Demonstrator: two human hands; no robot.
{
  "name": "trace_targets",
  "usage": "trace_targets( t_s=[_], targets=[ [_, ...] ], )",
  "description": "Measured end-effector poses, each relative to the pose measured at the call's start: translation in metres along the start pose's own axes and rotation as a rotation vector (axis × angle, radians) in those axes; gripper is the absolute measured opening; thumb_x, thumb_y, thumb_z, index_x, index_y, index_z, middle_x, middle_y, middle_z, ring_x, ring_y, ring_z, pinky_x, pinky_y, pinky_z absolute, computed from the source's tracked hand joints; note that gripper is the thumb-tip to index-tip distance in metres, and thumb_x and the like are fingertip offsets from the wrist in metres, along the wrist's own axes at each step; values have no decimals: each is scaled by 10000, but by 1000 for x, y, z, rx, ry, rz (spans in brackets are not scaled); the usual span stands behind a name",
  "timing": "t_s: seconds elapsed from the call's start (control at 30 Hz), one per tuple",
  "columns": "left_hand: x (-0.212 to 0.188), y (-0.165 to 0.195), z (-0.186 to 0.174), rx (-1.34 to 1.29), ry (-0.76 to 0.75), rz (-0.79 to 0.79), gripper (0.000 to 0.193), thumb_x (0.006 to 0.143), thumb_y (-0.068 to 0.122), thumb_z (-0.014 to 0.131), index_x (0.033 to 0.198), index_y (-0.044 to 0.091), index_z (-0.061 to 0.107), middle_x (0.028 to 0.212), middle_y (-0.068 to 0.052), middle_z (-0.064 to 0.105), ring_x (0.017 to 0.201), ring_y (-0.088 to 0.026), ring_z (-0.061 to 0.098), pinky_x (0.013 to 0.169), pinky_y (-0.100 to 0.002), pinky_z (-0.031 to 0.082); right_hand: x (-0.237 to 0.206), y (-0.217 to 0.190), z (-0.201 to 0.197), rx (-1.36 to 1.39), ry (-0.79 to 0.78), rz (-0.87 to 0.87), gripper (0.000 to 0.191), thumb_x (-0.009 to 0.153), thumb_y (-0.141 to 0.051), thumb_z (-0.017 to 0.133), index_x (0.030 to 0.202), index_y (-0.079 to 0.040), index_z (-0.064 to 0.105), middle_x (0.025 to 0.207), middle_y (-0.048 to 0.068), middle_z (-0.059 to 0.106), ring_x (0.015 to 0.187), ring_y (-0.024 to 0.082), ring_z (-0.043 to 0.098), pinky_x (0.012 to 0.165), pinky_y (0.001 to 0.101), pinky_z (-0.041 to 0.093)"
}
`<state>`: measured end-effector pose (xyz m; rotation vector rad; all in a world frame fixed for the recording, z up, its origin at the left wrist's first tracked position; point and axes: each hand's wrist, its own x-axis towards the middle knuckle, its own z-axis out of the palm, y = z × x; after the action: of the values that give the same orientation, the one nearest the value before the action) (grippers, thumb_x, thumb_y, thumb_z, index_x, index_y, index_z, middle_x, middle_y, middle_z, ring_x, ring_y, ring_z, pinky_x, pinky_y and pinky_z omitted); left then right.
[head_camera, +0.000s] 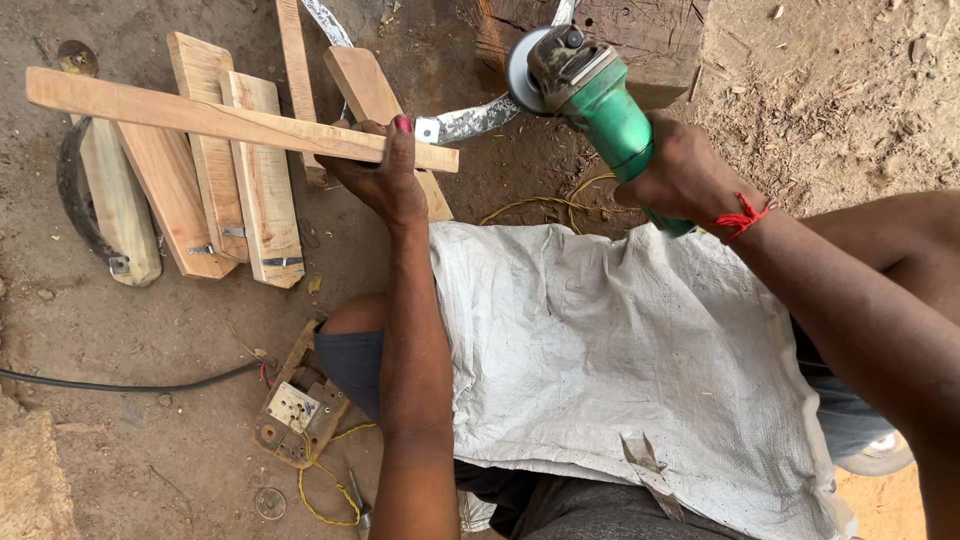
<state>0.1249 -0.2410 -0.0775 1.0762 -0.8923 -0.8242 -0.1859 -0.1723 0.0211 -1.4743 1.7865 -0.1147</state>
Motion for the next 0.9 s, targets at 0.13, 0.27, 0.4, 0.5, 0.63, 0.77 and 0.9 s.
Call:
trace_targets(
  t_s=[0.13, 0.27, 0.4, 0.5, 0.63, 0.77, 0.9],
  targets=[
    [2, -2, -2, 41, -44, 99, 642, 879, 128, 821, 1320, 40, 362, 996, -56, 521, 964, -131, 556, 971, -354, 537, 20, 13, -20, -122, -11, 30, 800, 711, -180, 902, 1367, 59, 514, 1071, 299, 707, 908, 400, 737, 821, 468, 629],
    [4, -6, -10, -7, -118, 129, 600, 882, 103, 804, 1301, 53, 378, 1010, -50, 516, 926, -125, 550, 938, -340, 537, 40, 30, -29, -152, -14, 46, 748, 720, -146, 863, 1367, 57, 549, 1080, 315, 707, 892, 406, 756, 795, 471, 651],
    [8, -1, -14, -100, -163, 49, 665, 842, 112, 825, 1298, 87, 343, 1049, -53, 513, 888, -137, 555, 868, -357, 534, 58, 48, -32, -111, 107, -105, 747, 646, -187, 914, 1275, 74, 605, 1048, 305, 714, 906, 409, 725, 817, 479, 608],
    [14, 11, -7, -125, -211, 21, 748, 856, 107, 878, 1365, 74, 331, 1141, -73, 523, 984, -175, 573, 932, -394, 541, 71, 54, -43, -77, 152, -106, 677, 635, -184, 906, 1210, 64, 648, 1021, 285, 723, 884, 391, 731, 800, 474, 605],
    [25, 37, 13, -3, -272, 267, 970, 892, 333, 894, 1556, 116, 222, 1387, -74, 500, 1293, -195, 533, 1158, -404, 509, 70, 54, -51, 53, 201, -70, 602, 609, -173, 908, 1138, 15, 690, 975, 210, 733, 851, 341, 732, 787, 444, 597],
    [26, 78, 20, -603, -340, 236, 742, 1075, 603, 524, 1562, 68, 354, 1472, -88, 533, 1396, -203, 488, 1216, -381, 390, 48, 53, -50, 512, 152, -146, 533, 596, -139, 854, 1071, 13, 668, 946, 115, 730, 823, 259, 749, 743, 403, 635],
    [-20, 105, 30, -840, -292, 74, 695, 1150, 581, 321, 1551, 30, 455, 1500, -128, 562, 1390, -229, 512, 1249, -390, 432, 31, 55, -77, 292, 291, -316, 552, 586, -169, 894, 1070, 5, 694, 965, 99, 736, 844, 241, 731, 806, 396, 622]
  ],
)
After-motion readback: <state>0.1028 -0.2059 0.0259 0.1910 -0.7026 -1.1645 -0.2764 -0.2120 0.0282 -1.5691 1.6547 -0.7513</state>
